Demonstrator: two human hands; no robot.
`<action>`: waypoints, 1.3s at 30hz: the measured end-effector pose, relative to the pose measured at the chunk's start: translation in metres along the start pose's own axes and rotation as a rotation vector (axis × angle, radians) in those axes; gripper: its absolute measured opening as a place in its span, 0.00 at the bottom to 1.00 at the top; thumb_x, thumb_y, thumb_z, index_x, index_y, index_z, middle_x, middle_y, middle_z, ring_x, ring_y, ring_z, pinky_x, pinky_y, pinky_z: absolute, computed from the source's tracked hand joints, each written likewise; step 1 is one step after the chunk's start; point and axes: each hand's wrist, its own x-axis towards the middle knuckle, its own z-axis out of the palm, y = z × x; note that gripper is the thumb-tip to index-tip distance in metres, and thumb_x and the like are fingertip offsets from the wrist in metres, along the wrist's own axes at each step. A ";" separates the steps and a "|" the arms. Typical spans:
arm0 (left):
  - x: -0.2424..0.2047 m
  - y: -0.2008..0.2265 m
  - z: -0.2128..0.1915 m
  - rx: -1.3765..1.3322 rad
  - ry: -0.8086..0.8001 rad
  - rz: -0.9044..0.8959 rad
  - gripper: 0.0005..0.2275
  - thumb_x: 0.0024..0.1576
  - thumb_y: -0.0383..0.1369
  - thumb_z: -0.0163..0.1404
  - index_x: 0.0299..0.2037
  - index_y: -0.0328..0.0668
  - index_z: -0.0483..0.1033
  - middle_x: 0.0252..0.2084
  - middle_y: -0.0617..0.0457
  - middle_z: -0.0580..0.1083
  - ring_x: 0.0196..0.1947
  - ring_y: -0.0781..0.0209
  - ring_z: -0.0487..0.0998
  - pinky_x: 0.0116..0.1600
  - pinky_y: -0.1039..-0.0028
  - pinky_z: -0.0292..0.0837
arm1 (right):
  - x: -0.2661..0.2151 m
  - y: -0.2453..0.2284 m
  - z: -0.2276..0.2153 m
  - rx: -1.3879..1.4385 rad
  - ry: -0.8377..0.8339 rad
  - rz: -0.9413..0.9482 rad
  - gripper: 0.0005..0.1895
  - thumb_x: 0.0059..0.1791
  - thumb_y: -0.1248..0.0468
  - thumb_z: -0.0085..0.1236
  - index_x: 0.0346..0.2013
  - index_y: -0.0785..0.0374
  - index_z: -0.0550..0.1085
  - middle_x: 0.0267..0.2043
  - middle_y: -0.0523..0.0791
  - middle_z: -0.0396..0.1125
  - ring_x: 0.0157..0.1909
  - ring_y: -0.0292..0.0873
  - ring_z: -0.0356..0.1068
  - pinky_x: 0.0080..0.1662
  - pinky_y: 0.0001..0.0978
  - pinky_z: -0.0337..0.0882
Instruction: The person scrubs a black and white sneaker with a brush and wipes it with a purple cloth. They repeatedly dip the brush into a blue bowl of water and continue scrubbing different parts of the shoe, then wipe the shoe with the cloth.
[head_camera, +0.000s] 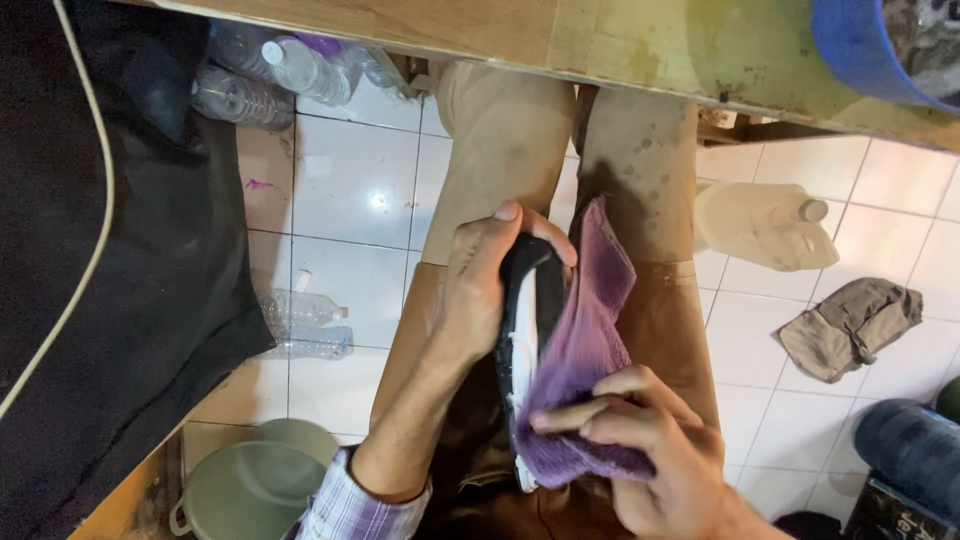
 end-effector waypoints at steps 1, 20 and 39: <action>-0.002 0.012 -0.005 0.029 -0.059 0.006 0.24 0.65 0.47 0.34 0.28 0.43 0.79 0.25 0.55 0.76 0.25 0.69 0.72 0.34 0.78 0.63 | 0.006 0.000 -0.005 0.252 -0.024 0.062 0.11 0.48 0.78 0.42 0.38 0.61 0.67 0.43 0.45 0.79 0.44 0.45 0.75 0.48 0.30 0.76; -0.055 0.010 -0.103 -0.280 0.600 0.486 0.15 0.60 0.38 0.49 0.51 0.38 0.65 0.48 0.32 0.76 0.36 0.51 0.83 0.47 0.66 0.83 | 0.109 0.018 -0.056 0.219 0.363 0.056 0.20 0.64 0.55 0.41 0.66 0.64 0.58 0.68 0.52 0.57 0.76 0.53 0.58 0.80 0.54 0.64; -0.086 -0.020 -0.048 -0.074 0.162 0.370 0.15 0.63 0.41 0.49 0.42 0.34 0.66 0.36 0.40 0.73 0.46 0.41 0.80 0.51 0.64 0.69 | 0.098 0.053 -0.044 0.409 0.201 0.265 0.33 0.48 0.57 0.55 0.65 0.64 0.60 0.63 0.48 0.58 0.61 0.40 0.58 0.61 0.26 0.59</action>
